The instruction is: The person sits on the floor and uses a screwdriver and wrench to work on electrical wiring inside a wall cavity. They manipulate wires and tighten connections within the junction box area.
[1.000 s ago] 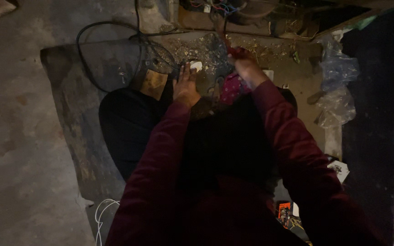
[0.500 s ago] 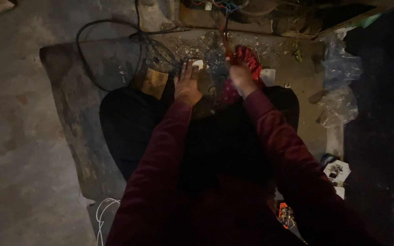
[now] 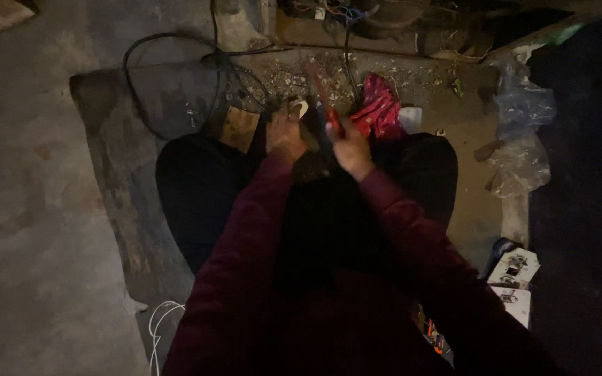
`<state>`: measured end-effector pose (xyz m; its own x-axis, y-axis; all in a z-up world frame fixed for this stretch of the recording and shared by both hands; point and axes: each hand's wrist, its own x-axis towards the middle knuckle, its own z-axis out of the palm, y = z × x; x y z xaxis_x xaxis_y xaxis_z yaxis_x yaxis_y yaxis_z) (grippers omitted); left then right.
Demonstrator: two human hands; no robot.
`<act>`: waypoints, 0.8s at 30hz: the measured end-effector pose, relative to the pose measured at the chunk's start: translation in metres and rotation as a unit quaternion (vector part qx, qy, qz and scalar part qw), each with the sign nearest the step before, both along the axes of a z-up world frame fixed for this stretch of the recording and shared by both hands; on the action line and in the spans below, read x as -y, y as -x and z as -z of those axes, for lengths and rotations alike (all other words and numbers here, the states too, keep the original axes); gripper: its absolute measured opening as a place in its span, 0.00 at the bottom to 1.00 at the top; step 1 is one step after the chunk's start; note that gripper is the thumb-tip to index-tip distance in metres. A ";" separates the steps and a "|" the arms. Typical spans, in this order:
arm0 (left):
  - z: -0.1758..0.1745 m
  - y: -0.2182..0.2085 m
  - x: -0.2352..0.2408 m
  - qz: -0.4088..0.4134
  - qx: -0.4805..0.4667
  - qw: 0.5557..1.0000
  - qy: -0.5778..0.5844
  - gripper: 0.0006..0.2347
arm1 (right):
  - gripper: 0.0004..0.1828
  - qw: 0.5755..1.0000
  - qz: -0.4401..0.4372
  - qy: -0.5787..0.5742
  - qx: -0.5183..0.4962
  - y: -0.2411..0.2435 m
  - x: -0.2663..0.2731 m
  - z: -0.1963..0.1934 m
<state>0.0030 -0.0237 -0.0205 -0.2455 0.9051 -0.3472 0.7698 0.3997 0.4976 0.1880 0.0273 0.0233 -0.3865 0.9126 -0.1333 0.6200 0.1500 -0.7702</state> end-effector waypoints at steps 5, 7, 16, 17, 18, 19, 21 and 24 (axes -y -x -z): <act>0.010 0.000 0.005 -0.020 -0.060 0.998 0.024 0.31 | 0.21 0.996 -0.063 -0.057 -0.020 -0.011 0.016 0.016; 0.007 -0.001 0.008 -0.003 -0.029 0.999 0.016 0.30 | 0.24 0.992 -0.004 0.093 -0.088 -0.015 0.012 0.014; 0.044 -0.009 0.018 -0.216 0.432 0.838 -0.254 0.15 | 0.24 0.914 0.099 0.322 -0.225 -0.026 0.013 -0.016; 0.054 -0.011 0.019 -0.206 0.465 0.813 -0.284 0.15 | 0.25 0.919 0.105 0.327 -0.193 -0.026 0.015 -0.016; 0.062 -0.013 0.019 -0.216 0.493 0.800 -0.264 0.16 | 0.25 0.924 0.077 0.310 -0.212 -0.025 0.018 -0.015; 0.066 -0.016 0.016 -0.223 0.522 0.786 -0.243 0.17 | 0.25 0.927 0.051 0.290 -0.230 -0.027 0.018 -0.014; 0.064 -0.023 0.019 -0.208 0.527 0.781 -0.263 0.20 | 0.25 0.949 0.005 0.224 -0.222 -0.032 0.019 -0.007; 0.036 -0.023 0.032 -0.190 0.458 0.800 -0.337 0.26 | 0.23 0.976 -0.054 0.108 -0.183 -0.038 0.022 0.005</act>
<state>0.0261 -0.0555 -0.0561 -0.4695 0.8829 -0.0033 -0.1556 -0.0791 0.9846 0.2257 0.0057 0.0184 -0.5375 0.8292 -0.1535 0.2872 0.0088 -0.9578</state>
